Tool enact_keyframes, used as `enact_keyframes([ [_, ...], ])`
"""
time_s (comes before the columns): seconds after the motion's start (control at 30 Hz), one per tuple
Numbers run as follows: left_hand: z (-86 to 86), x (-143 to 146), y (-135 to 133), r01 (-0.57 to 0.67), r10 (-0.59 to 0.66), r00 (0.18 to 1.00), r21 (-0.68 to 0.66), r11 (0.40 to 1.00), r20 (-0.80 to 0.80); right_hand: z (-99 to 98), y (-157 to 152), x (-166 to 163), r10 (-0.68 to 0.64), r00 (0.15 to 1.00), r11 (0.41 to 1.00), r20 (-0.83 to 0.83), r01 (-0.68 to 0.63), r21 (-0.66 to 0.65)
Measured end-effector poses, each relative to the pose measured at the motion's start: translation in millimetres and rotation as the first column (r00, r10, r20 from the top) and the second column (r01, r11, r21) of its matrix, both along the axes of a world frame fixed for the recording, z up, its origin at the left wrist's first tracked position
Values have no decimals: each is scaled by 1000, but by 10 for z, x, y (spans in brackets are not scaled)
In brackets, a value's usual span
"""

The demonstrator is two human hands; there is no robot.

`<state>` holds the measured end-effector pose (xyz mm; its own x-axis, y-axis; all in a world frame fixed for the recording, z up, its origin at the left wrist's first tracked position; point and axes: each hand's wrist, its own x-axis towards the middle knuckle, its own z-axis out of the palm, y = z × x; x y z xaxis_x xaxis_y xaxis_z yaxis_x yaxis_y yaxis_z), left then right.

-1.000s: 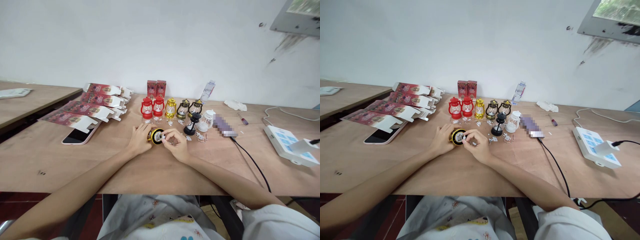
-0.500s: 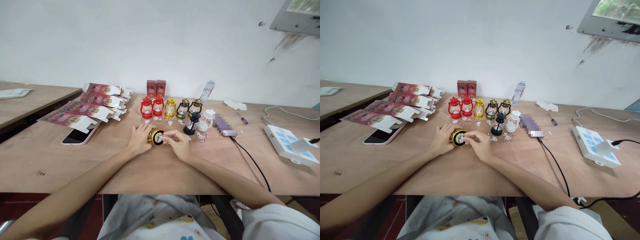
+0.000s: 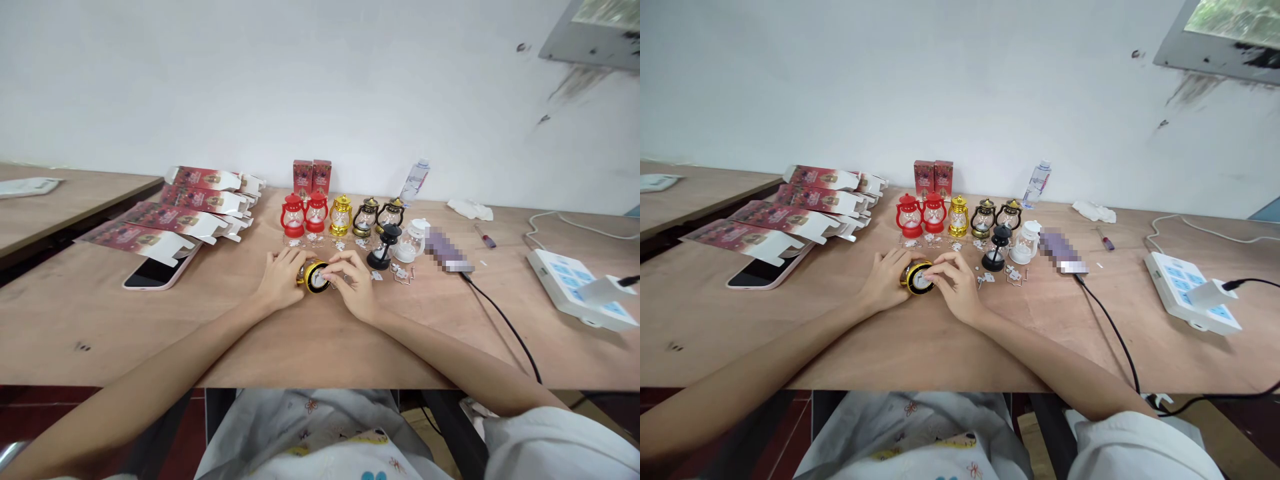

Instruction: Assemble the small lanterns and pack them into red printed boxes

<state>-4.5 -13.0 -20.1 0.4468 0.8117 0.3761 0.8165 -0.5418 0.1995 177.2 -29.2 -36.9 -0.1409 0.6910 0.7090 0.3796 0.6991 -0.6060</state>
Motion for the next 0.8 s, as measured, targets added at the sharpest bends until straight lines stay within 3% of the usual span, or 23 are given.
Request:
enact_keyframes([
  [0.2,2,3,-3,14,-14,1000,8,1000,3,7,-16,14,20,999,999,43,-21,37],
  [0.37,6,1,-3,5,-5,1000,5,1000,-2,-13,-41,58,-16,961,981,277,-38,189],
  [0.6,3,-5,-10,0,0,1000,13,1000,23,-20,-10,81,-263,863,844,432,-12,537],
  [0.8,-12,-20,19,-46,48,995,-23,999,85,-7,-3,59,-387,783,761,487,-26,648],
])
